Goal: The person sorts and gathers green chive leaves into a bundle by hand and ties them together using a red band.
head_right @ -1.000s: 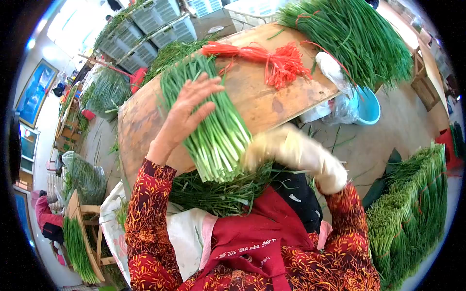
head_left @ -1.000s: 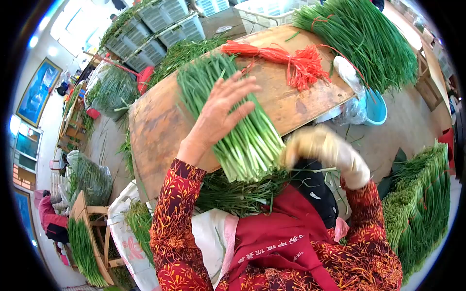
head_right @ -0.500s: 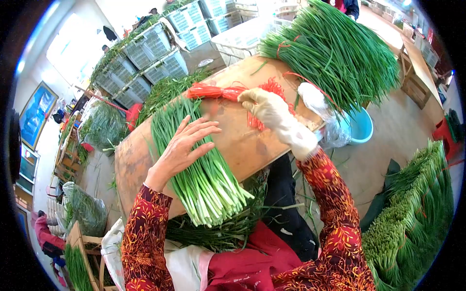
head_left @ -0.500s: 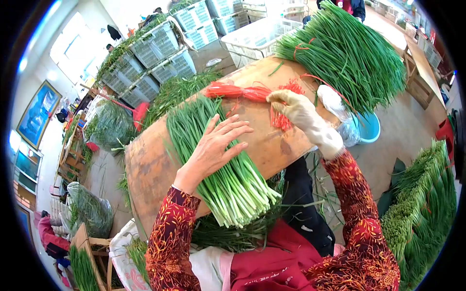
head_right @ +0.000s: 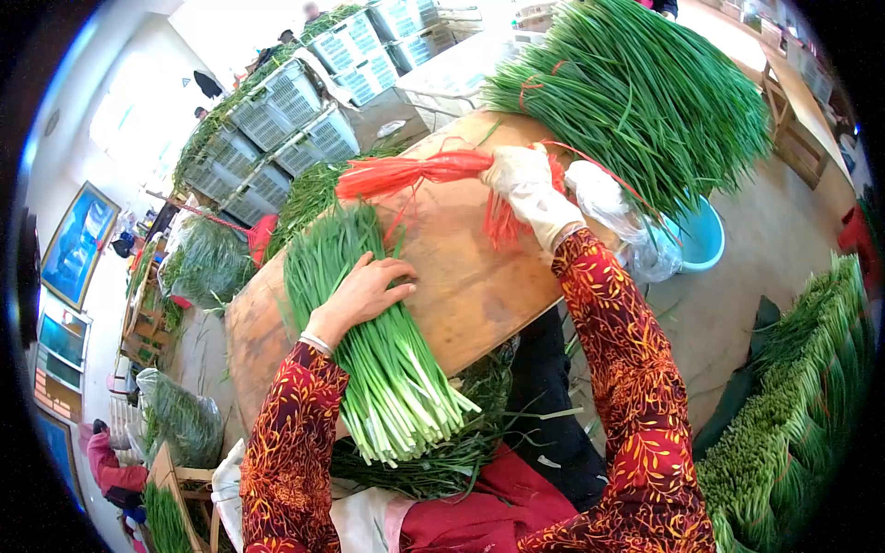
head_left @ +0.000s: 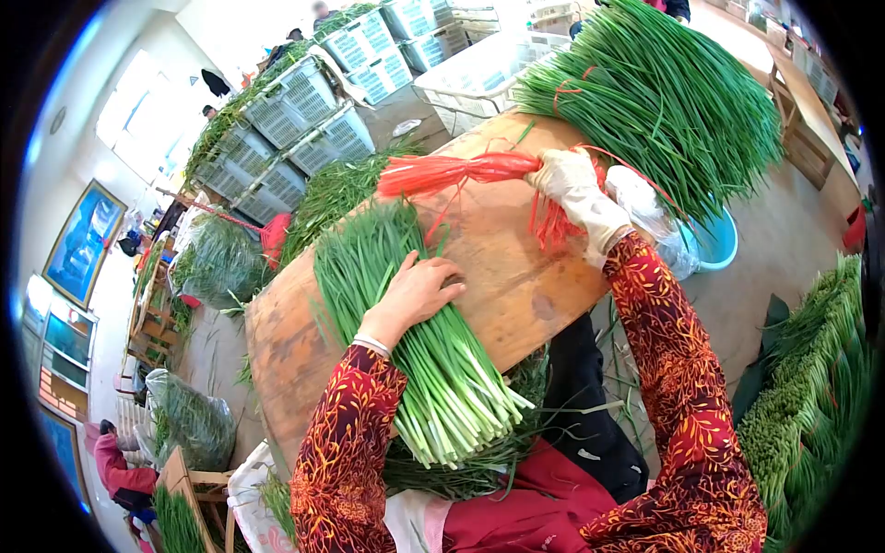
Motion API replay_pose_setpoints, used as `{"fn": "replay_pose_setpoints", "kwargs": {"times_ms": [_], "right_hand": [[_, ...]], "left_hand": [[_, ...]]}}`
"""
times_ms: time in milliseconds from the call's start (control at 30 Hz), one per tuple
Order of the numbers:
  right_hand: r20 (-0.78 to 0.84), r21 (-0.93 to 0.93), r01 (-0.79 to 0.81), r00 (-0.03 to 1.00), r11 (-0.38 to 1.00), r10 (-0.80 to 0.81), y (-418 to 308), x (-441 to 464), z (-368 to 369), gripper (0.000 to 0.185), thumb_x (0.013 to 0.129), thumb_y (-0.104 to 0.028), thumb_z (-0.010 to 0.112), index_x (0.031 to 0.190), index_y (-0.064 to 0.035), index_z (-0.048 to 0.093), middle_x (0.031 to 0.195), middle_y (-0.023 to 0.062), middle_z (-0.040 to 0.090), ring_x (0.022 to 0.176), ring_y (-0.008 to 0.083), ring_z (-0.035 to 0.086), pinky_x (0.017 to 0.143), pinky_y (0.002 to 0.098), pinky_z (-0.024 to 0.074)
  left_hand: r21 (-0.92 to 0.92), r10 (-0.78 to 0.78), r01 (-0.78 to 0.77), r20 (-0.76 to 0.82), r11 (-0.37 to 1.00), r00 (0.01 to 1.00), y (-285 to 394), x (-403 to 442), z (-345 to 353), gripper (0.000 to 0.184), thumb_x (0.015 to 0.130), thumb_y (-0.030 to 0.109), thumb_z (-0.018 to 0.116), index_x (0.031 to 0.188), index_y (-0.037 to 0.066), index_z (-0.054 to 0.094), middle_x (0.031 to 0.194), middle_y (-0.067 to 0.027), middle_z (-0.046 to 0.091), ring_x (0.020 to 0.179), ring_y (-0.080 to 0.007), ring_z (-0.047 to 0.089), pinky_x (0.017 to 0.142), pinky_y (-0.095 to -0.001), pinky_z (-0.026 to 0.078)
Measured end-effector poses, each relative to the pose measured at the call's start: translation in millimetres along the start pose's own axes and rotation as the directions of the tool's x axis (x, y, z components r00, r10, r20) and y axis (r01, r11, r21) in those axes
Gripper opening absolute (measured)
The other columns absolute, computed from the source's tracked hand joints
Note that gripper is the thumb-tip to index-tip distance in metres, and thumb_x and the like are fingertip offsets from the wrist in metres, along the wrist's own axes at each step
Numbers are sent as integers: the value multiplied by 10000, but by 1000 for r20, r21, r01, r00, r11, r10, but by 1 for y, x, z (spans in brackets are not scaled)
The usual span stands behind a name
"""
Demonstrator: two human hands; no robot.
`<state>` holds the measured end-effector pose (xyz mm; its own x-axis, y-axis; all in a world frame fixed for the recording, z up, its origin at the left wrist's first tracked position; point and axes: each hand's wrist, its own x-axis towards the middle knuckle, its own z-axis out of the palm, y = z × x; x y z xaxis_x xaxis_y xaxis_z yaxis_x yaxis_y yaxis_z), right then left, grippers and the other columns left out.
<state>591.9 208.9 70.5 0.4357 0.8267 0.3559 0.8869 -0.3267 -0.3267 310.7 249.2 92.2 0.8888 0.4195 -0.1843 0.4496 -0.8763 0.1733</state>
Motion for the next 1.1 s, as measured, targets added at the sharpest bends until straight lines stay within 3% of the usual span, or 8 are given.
{"fn": "replay_pose_setpoints", "kwargs": {"times_ms": [233, 433, 567, 633, 700, 767, 867, 1100], "right_hand": [[9, -155, 171, 985, 973, -172, 22, 1, -17, 270, 714, -298, 686, 816, -62, 604, 685, 134, 619, 669, 308, 613, 614, 406, 472], [-357, -295, 261, 862, 919, -359, 22, 8, -56, 201, 721, -251, 673, 815, -95, 588, 673, 135, 605, 616, 334, 594, 553, 422, 464], [-391, -83, -32, 920, 996, -3, 38, 13, -102, 251, 767, -272, 649, 932, -93, 589, 729, 151, 621, 637, 316, 597, 568, 413, 462], [-236, 251, -132, 952, 959, 193, 40, 10, -125, 322, 810, -324, 622, 978, -49, 603, 746, 117, 641, 584, 236, 609, 572, 352, 482], [217, 952, -235, 970, 197, 110, 52, 10, -110, 304, 841, -302, 600, 979, -31, 604, 702, 42, 630, 654, 175, 617, 634, 308, 493], [317, 947, -316, 949, 49, 0, 34, -14, -118, 308, 882, -260, 544, 1059, -8, 568, 839, 42, 620, 813, 144, 604, 743, 285, 494], [76, 933, -176, 949, -313, -307, 37, -49, -82, 437, 906, -301, 494, 1223, -4, 444, 1102, 108, 538, 956, 152, 564, 823, 297, 486], [90, 850, -247, 939, -466, -332, -23, -74, -92, 460, 917, -301, 477, 1262, -11, 391, 1225, 148, 495, 918, 216, 599, 767, 337, 529]], "left_hand": [[-13, -43, 42, -59, 999, 997, -5, -10, 3, 326, 883, 348, 460, 1058, 96, 571, 1112, -117, 556, 1102, -268, 481, 1019, -464, 247], [108, -65, 75, -96, 991, 993, -6, -14, 2, 327, 875, 344, 468, 947, 62, 618, 959, -118, 617, 981, -260, 542, 957, -402, 311], [92, -99, 111, -121, 990, 988, -10, -17, 3, 337, 865, 364, 467, 893, 64, 620, 933, -117, 619, 992, -260, 549, 1003, -435, 275], [34, -121, 124, -75, 992, 990, -8, -14, -1, 316, 861, 343, 486, 917, 61, 618, 952, -123, 621, 964, -270, 558, 1002, -433, 274], [-87, -84, 71, -159, 994, 984, -2, -5, -7, 290, 852, 311, 513, 943, 56, 616, 967, -126, 623, 943, -269, 569, 988, -423, 294], [-262, -59, -39, -358, 964, 932, 7, -2, -13, 265, 839, 268, 548, 973, 50, 614, 978, -126, 625, 929, -258, 579, 961, -406, 336], [-702, -161, -205, -418, 682, 894, 48, 4, -36, 314, 840, 201, 592, 1093, 19, 547, 1023, -114, 603, 933, -183, 582, 825, -312, 448], [-774, -231, -307, -497, 554, 836, 113, 1, -53, 437, 839, 220, 614, 1184, 5, 454, 1059, -109, 544, 926, -162, 574, 800, -271, 468]]}}
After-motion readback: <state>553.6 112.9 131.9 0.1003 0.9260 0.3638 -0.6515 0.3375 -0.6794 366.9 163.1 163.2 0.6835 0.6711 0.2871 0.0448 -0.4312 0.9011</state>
